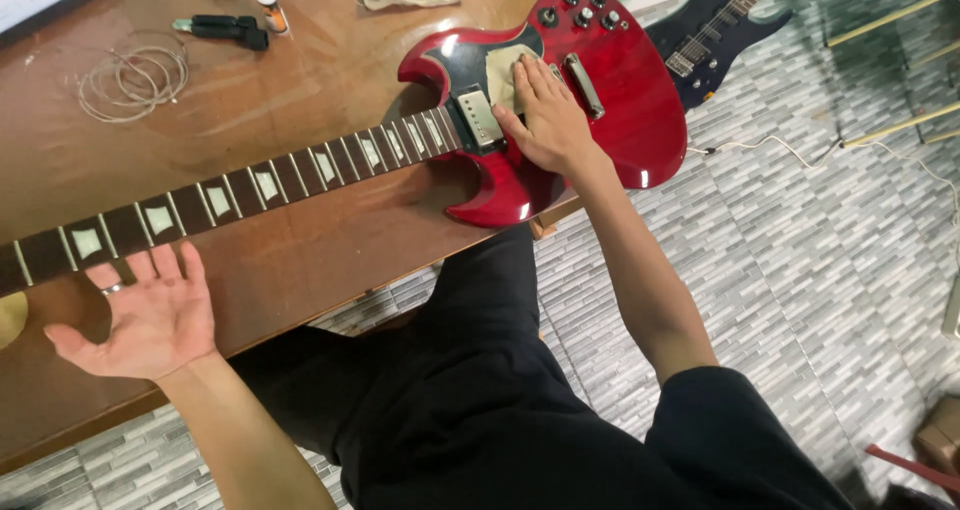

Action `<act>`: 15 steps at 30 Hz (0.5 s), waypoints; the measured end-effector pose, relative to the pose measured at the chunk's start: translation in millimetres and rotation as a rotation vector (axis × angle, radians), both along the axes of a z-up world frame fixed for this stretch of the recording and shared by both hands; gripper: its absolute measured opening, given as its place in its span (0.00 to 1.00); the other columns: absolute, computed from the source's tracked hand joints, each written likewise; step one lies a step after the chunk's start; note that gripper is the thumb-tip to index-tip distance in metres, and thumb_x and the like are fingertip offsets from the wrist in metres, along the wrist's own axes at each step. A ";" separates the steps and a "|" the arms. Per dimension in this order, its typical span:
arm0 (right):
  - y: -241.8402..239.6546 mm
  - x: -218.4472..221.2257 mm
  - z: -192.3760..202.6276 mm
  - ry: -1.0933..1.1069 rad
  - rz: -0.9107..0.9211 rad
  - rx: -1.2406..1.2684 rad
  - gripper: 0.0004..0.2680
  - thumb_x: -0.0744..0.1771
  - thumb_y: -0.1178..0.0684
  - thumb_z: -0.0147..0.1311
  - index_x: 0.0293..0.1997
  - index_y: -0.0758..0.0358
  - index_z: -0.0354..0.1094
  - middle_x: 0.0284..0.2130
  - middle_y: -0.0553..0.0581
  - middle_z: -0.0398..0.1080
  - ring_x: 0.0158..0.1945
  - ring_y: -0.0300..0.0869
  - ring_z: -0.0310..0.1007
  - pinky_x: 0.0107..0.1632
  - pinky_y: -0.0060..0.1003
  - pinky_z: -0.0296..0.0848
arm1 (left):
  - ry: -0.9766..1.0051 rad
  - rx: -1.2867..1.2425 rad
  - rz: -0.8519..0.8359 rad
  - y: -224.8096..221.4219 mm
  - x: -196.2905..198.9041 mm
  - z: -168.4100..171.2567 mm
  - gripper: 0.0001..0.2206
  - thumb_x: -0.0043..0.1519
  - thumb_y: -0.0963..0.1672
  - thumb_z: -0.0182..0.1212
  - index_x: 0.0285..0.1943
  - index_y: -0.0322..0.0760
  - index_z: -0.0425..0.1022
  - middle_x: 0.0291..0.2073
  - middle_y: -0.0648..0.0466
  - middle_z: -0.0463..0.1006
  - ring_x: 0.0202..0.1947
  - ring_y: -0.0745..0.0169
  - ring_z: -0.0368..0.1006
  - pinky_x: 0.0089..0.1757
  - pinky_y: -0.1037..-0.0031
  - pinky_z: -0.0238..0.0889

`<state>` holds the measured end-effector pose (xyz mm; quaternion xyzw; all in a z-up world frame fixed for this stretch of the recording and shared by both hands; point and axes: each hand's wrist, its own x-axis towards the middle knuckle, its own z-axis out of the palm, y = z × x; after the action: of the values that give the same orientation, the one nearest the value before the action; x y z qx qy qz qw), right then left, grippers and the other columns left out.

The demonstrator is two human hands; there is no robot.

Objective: Final inspection and cleaning of an electric guitar, including checking tuning pegs and bridge adjustments.

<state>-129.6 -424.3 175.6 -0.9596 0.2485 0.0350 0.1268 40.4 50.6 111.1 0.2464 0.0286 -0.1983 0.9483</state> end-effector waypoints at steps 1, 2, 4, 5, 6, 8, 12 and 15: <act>-2.5 -2.4 -4.6 -0.046 0.024 -0.009 0.33 0.71 0.28 0.23 0.79 0.65 0.35 0.78 0.63 0.35 0.80 0.50 0.31 0.76 0.48 0.36 | -0.022 0.005 -0.011 0.4 0.3 2.4 0.25 0.40 0.61 0.71 0.40 0.53 0.80 0.41 0.61 0.74 0.50 0.67 0.69 0.68 0.67 0.62; -5.7 -5.4 -9.1 -0.089 0.050 -0.022 0.32 0.71 0.28 0.23 0.78 0.67 0.36 0.77 0.65 0.36 0.80 0.52 0.34 0.76 0.49 0.37 | -0.041 0.005 -0.020 0.3 -0.9 2.8 0.25 0.41 0.61 0.71 0.40 0.52 0.80 0.42 0.61 0.77 0.52 0.67 0.71 0.68 0.67 0.63; 9.1 -21.6 -14.0 -0.083 0.010 -0.081 0.30 0.72 0.32 0.26 0.78 0.68 0.38 0.77 0.66 0.38 0.79 0.54 0.36 0.75 0.49 0.41 | -0.048 0.012 -0.024 0.4 -3.4 0.1 0.25 0.41 0.62 0.71 0.41 0.53 0.80 0.39 0.62 0.71 0.47 0.67 0.65 0.67 0.69 0.61; 15.7 -26.8 -14.9 -0.085 -0.028 -0.140 0.27 0.74 0.36 0.29 0.77 0.69 0.40 0.76 0.67 0.40 0.79 0.55 0.39 0.74 0.50 0.45 | -0.063 0.020 -0.026 -0.2 -2.1 0.4 0.25 0.41 0.62 0.71 0.41 0.54 0.79 0.35 0.63 0.65 0.42 0.68 0.58 0.65 0.71 0.60; 21.0 -33.3 -16.7 -0.085 -0.026 -0.141 0.27 0.74 0.36 0.29 0.77 0.69 0.40 0.76 0.67 0.40 0.79 0.55 0.39 0.74 0.50 0.45 | -0.062 0.018 -0.024 -0.4 -1.6 1.1 0.25 0.41 0.62 0.71 0.41 0.54 0.79 0.35 0.63 0.65 0.42 0.68 0.58 0.65 0.71 0.60; 32.7 -47.7 -23.1 -0.068 -0.063 -0.304 0.26 0.74 0.36 0.28 0.76 0.68 0.47 0.75 0.67 0.47 0.77 0.53 0.45 0.70 0.45 0.52 | -0.022 0.024 -0.015 0.2 -0.9 1.6 0.26 0.40 0.61 0.73 0.41 0.53 0.81 0.40 0.62 0.75 0.51 0.67 0.70 0.69 0.67 0.63; 31.4 -56.3 -28.6 -0.129 -0.070 -0.256 0.26 0.74 0.38 0.28 0.76 0.73 0.46 0.73 0.71 0.49 0.76 0.56 0.49 0.71 0.49 0.53 | 0.037 0.064 0.038 -2.1 -2.6 4.6 0.26 0.36 0.61 0.73 0.37 0.52 0.80 0.38 0.62 0.75 0.49 0.66 0.71 0.67 0.68 0.64; 22.1 -42.7 -25.9 -0.160 -0.087 -0.202 0.24 0.74 0.41 0.32 0.75 0.74 0.44 0.72 0.75 0.51 0.73 0.60 0.53 0.68 0.53 0.56 | -0.058 0.047 -0.044 2.2 0.4 -5.5 0.27 0.41 0.63 0.70 0.45 0.57 0.82 0.45 0.66 0.76 0.55 0.69 0.69 0.71 0.69 0.62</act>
<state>-172.3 -402.2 149.7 -0.9555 0.2814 -0.0725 0.0502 40.8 52.8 105.6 0.2749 0.0006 -0.2110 0.9380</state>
